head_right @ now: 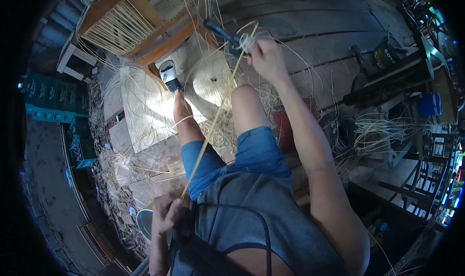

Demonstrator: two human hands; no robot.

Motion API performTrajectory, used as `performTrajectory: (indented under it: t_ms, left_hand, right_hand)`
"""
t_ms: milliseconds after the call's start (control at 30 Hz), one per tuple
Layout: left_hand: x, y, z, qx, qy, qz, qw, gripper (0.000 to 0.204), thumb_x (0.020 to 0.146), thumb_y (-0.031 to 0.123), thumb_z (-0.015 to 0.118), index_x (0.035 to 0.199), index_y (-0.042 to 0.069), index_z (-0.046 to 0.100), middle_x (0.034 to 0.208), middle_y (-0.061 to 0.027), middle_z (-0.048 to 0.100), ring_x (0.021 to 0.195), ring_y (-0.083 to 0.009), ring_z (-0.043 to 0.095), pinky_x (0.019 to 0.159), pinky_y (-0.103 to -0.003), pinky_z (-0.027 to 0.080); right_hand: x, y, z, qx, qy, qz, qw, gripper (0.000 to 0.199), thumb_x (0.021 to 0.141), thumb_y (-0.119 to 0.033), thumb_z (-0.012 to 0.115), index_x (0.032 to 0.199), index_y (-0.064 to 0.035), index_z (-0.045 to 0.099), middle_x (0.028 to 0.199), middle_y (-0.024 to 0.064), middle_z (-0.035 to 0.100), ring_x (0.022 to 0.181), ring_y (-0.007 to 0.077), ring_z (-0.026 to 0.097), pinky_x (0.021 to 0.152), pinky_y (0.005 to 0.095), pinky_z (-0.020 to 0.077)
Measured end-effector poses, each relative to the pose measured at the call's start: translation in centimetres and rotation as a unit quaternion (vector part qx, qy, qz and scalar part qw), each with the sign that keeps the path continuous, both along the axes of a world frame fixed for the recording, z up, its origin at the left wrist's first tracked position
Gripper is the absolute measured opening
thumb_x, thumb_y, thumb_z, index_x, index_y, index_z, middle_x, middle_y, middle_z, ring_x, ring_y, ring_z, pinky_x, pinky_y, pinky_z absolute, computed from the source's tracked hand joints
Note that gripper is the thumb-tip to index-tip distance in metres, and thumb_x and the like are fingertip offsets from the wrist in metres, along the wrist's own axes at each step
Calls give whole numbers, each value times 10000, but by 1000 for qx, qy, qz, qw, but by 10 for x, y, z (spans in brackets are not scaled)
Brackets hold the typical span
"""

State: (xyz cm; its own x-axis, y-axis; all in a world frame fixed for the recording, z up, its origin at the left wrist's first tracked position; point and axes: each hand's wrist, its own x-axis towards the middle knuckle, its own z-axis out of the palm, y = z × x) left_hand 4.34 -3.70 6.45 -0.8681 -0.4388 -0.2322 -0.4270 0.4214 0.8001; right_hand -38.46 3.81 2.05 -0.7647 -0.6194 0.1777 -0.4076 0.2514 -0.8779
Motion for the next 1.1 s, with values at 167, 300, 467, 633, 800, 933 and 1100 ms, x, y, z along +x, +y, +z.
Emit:
performTrajectory:
  t_ms: [167,300,467,633,800,933,1100]
  left_hand:
    - [-72,-46,-49,-110,44,-26,993,629,827,340,693,1296,-25,487,1255,-271,537,1198,-408,501,1010,-427,394]
    - [-149,-36,-48,15,142,38,989,325,922,289,613,986,-29,599,873,-105,618,818,-181,588,716,-314,461]
    - [-150,-20,-52,101,127,64,985,288,966,207,555,769,-2,568,594,30,458,556,-48,395,486,-247,327]
    - [-142,-11,-63,13,124,74,989,278,964,198,547,781,-11,555,569,-50,472,517,-115,405,482,-288,350]
    - [-128,-2,-44,-62,153,39,986,263,948,119,534,719,-11,520,585,-133,505,479,-221,447,484,-328,381]
    - [-75,13,-12,-23,124,47,991,170,911,98,568,775,-4,583,590,-131,514,503,-253,528,503,-328,413]
    - [-8,-3,-3,-28,80,8,996,205,911,159,571,776,7,595,596,-116,537,525,-274,563,524,-357,437]
  right_hand:
    - [81,13,3,-7,108,51,993,332,952,-280,513,779,-14,610,597,175,584,564,325,616,521,399,454]
    - [136,4,-12,-35,42,105,993,293,956,-226,509,777,-5,580,572,147,550,532,278,578,472,380,424]
    - [151,5,-36,-28,0,100,995,303,936,-238,534,727,-20,561,553,203,529,537,392,575,463,444,421]
    - [153,6,-44,5,13,101,995,246,906,-202,550,745,-17,575,572,211,544,553,391,585,480,444,436]
    - [100,3,-49,34,83,71,993,241,940,-183,538,816,7,619,584,173,565,522,259,598,495,368,435]
    - [29,-11,-29,17,143,40,989,267,952,-185,505,811,-14,652,566,62,573,503,126,557,499,303,435]
    - [-29,1,28,3,39,-73,997,375,972,-279,502,730,-16,613,570,36,571,485,97,513,471,279,389]
